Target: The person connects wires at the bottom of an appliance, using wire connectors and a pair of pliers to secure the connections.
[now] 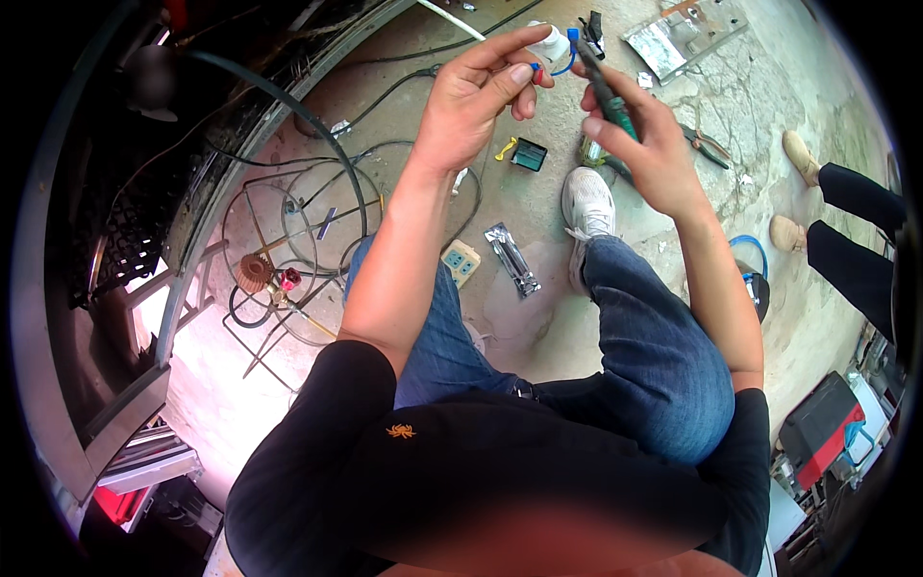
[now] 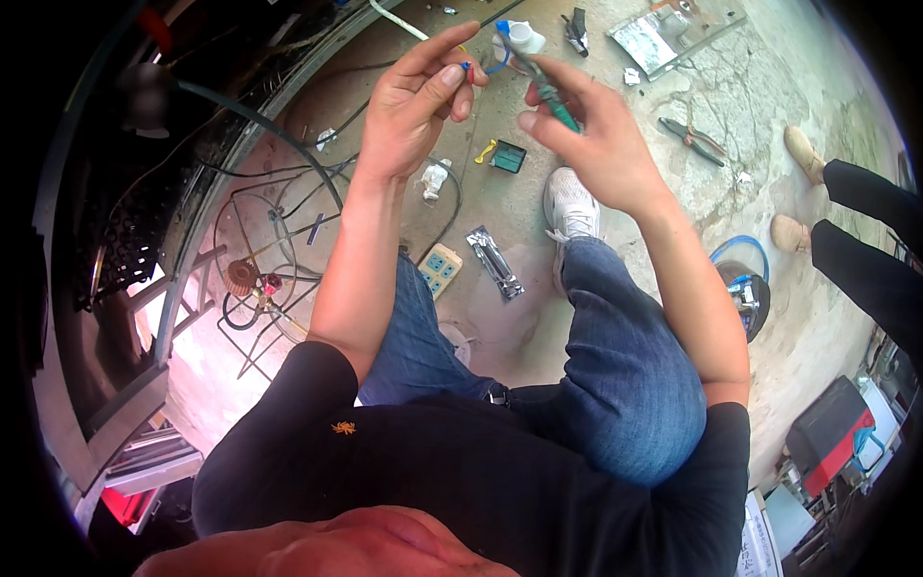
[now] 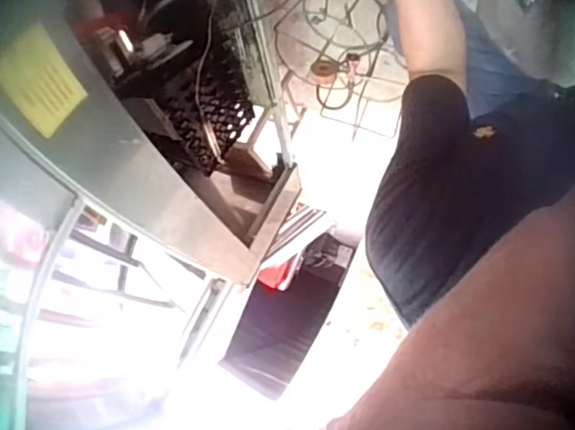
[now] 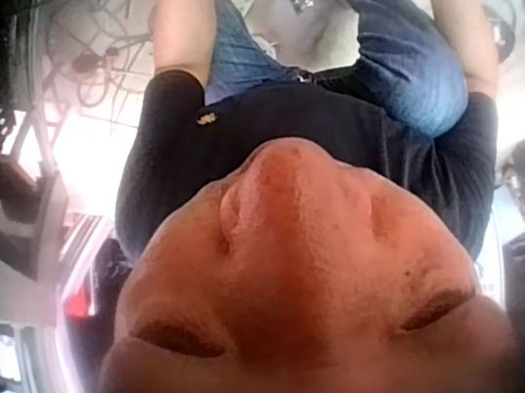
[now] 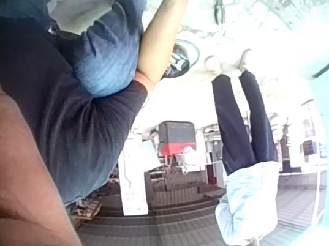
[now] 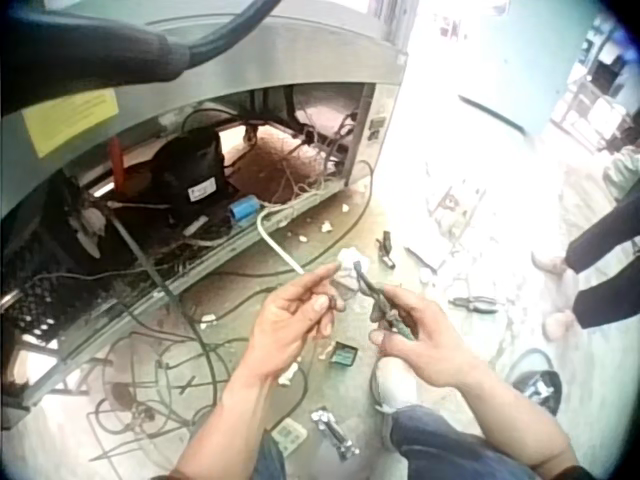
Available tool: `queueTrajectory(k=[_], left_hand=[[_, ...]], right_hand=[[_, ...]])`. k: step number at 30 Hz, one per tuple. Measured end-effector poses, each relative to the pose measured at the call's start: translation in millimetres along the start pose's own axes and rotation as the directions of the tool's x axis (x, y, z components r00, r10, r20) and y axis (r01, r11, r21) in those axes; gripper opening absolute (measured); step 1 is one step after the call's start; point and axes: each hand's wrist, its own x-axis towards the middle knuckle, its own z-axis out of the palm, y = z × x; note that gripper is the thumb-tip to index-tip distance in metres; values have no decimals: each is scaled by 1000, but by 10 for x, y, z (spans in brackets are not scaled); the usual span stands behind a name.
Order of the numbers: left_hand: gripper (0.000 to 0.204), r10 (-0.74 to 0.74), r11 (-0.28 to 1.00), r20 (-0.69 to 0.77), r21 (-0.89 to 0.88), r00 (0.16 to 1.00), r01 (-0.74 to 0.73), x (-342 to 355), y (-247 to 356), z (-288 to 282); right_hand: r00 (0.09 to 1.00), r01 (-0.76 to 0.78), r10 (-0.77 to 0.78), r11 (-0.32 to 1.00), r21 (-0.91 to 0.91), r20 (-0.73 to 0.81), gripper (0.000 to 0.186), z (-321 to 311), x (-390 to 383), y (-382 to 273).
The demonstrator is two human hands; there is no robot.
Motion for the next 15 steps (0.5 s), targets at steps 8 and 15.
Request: queueTrajectory(k=[8,15], left_hand=[[29,-27,995,-18,91,999,29,-24,104,-92],[21,-36,992,-45,118,998,42,-39,197,-51]], right_hand=[[998,-13,20,990,140,-55,52,-129,-3,-22],[999,5,7,935,356,-32,52,36,100,2]])
